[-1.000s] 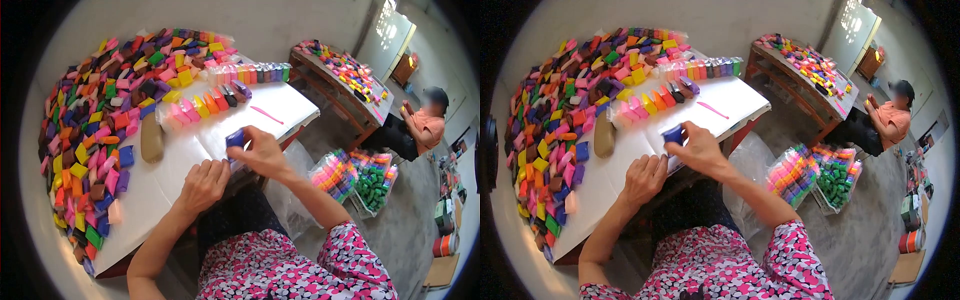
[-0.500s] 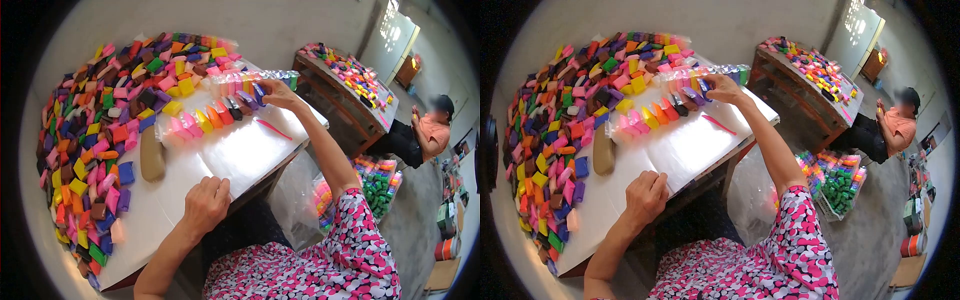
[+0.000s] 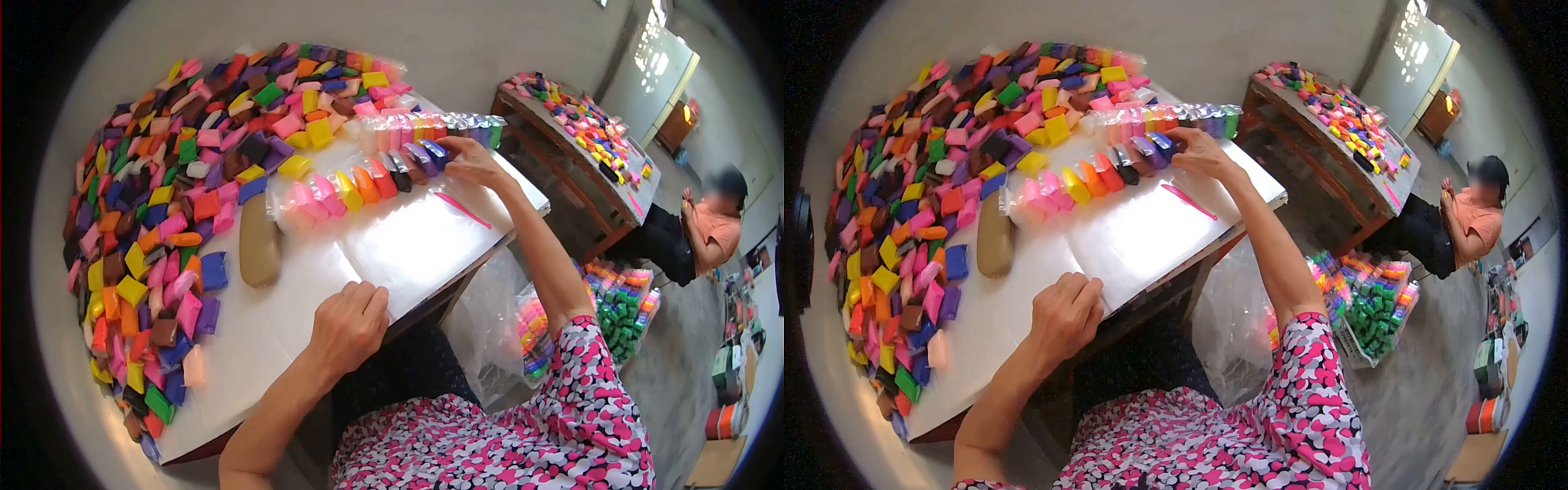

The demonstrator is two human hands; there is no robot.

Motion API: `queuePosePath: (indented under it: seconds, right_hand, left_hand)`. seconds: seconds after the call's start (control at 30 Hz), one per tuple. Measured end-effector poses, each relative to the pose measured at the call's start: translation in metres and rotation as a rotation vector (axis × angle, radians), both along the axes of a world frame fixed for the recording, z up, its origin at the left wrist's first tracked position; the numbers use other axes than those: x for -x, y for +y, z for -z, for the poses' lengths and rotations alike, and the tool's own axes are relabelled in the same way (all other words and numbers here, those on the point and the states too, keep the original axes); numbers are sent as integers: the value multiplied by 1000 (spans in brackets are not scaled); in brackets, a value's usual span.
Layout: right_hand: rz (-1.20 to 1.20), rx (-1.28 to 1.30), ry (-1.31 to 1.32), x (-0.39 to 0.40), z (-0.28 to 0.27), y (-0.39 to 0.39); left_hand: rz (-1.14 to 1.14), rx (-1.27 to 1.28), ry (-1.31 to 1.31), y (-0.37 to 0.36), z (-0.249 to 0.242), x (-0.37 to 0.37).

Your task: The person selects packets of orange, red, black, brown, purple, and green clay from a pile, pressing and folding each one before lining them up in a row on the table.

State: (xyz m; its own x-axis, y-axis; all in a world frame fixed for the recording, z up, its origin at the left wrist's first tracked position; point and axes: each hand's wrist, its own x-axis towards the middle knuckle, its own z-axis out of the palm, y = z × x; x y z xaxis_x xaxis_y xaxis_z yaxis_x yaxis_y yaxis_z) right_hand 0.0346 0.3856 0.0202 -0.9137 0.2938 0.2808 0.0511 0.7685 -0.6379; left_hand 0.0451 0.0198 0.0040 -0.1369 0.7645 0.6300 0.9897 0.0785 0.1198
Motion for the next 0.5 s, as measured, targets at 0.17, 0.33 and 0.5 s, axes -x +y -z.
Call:
queuePosePath:
  seconds: [0.17,0.33,0.5]
  right_hand:
    - [139,-251,367,-22,9,-11]
    - [38,-204,421,-53,1,-136]
    - [-164,-195,266,-54,20,-199]
  left_hand:
    - [27,-68,-24,0,6,3]
    - [41,-112,75,-1,11,3]
    - [77,-199,48,-8,4,2]
